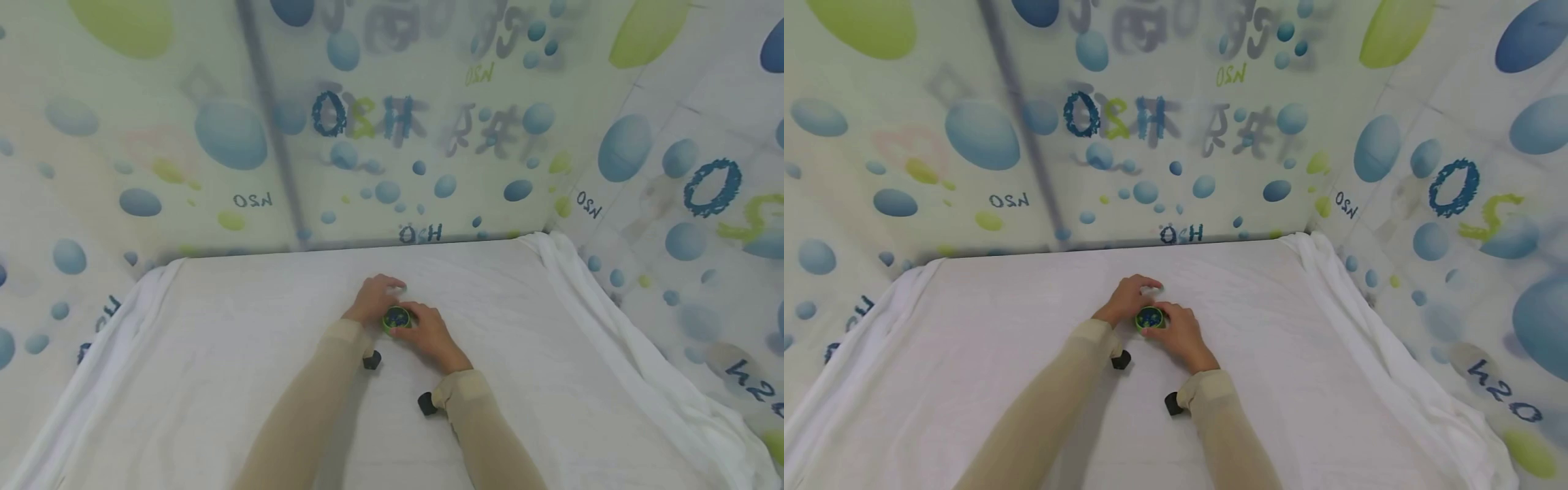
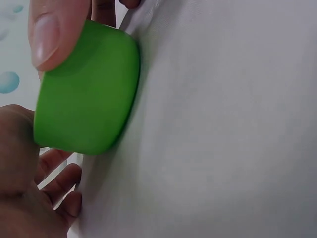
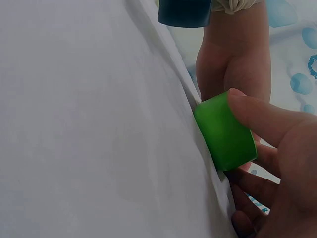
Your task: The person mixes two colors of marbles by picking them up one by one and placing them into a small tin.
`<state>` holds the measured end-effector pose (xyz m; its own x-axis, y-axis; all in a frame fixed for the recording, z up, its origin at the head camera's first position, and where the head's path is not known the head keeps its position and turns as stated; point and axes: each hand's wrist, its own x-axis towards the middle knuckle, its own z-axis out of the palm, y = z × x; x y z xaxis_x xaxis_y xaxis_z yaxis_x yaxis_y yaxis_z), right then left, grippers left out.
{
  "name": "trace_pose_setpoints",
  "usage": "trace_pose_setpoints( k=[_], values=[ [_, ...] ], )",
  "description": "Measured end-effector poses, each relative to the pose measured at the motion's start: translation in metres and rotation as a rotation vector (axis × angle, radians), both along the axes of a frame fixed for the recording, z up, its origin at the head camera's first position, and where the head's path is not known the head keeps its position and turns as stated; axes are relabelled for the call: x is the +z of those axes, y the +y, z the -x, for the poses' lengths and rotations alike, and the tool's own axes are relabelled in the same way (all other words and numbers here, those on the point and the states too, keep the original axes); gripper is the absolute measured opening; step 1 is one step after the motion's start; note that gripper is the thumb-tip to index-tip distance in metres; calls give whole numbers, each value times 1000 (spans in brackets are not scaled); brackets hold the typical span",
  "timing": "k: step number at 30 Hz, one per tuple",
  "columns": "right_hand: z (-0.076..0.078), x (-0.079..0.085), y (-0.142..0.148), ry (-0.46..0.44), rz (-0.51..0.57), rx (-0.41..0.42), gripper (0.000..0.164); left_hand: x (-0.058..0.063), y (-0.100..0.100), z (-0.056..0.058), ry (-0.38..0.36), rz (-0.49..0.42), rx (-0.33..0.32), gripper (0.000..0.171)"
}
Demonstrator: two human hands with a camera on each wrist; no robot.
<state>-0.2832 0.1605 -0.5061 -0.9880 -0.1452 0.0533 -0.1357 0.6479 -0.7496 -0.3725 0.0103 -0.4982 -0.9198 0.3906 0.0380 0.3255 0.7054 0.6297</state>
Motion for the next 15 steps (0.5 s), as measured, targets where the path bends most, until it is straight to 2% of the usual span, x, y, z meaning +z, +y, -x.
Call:
trace_pose_setpoints(
  k=[6,15],
  values=[
    [2,-2,0,-10,-17,-1,57,3,2,-1,27,52,-34,43],
    [1,-2,-1,-14,-13,-10,55,12,5,-5,-33,107,-40,43]
  ],
)
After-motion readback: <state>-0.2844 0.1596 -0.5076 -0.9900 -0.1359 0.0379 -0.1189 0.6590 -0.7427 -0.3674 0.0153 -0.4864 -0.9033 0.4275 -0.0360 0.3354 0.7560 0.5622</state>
